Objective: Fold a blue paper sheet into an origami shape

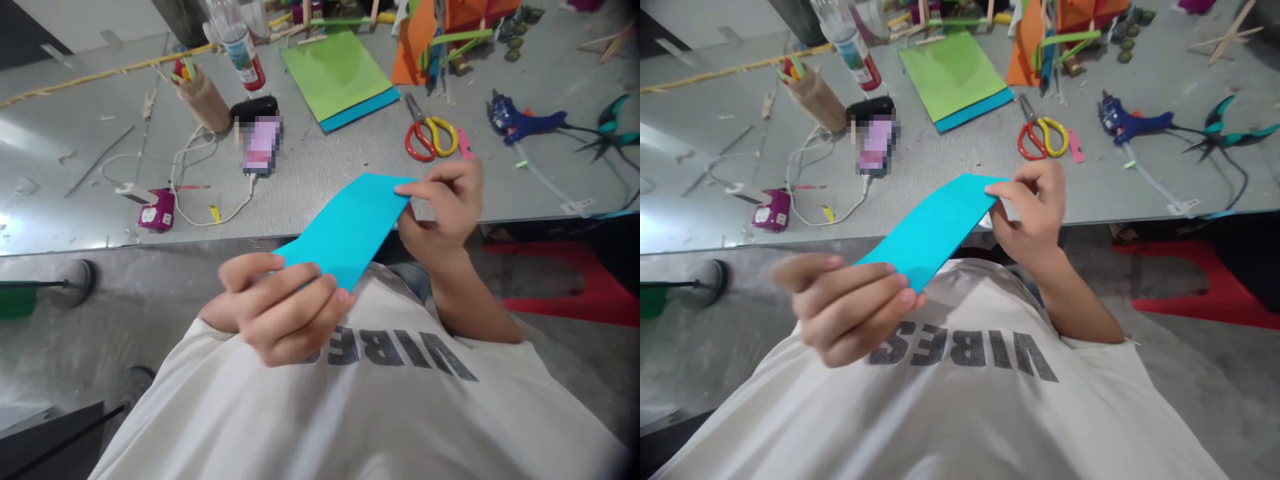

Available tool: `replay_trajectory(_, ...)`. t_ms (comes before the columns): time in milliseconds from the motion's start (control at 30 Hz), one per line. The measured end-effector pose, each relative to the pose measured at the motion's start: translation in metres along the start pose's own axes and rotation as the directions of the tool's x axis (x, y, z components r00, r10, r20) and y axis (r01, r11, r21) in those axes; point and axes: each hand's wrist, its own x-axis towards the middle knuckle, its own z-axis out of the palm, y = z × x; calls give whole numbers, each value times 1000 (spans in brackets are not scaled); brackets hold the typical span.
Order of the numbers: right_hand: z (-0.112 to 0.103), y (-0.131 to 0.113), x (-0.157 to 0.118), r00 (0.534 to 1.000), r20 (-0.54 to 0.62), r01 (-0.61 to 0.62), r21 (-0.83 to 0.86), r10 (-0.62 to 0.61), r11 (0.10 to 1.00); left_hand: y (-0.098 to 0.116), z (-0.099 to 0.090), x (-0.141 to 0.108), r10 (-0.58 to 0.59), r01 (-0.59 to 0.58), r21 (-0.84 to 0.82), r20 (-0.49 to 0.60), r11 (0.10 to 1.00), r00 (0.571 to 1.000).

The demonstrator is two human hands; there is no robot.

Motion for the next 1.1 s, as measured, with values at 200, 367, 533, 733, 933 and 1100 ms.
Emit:
replay_trajectory(200,33,35,34,964,259,103,-180,-54,978,-16,55,31,452,-515,415,248,750,857)
replay_trajectory(367,32,60,62,903,423,154,-156,-75,976,-80,80,34,301,-512,461,456,725,837)
replay_trajectory(533,-9,153,52,989,-39,-147,-154,142,977,-111,81,56,86,-429,452,603,782,793)
replay_trajectory(733,-32,231,38,901,-153,-432,-219,407,875,-121,92,78,3,-387,430,666,816,746)
replay_trajectory(933,-48,242,41,817,-77,-574,-216,572,790,-102,74,51,40,-409,375,694,832,719)
replay_trajectory(1100,-72,217,40,732,-204,-674,-357,651,646,-98,64,38,51,-397,310,730,864,681)
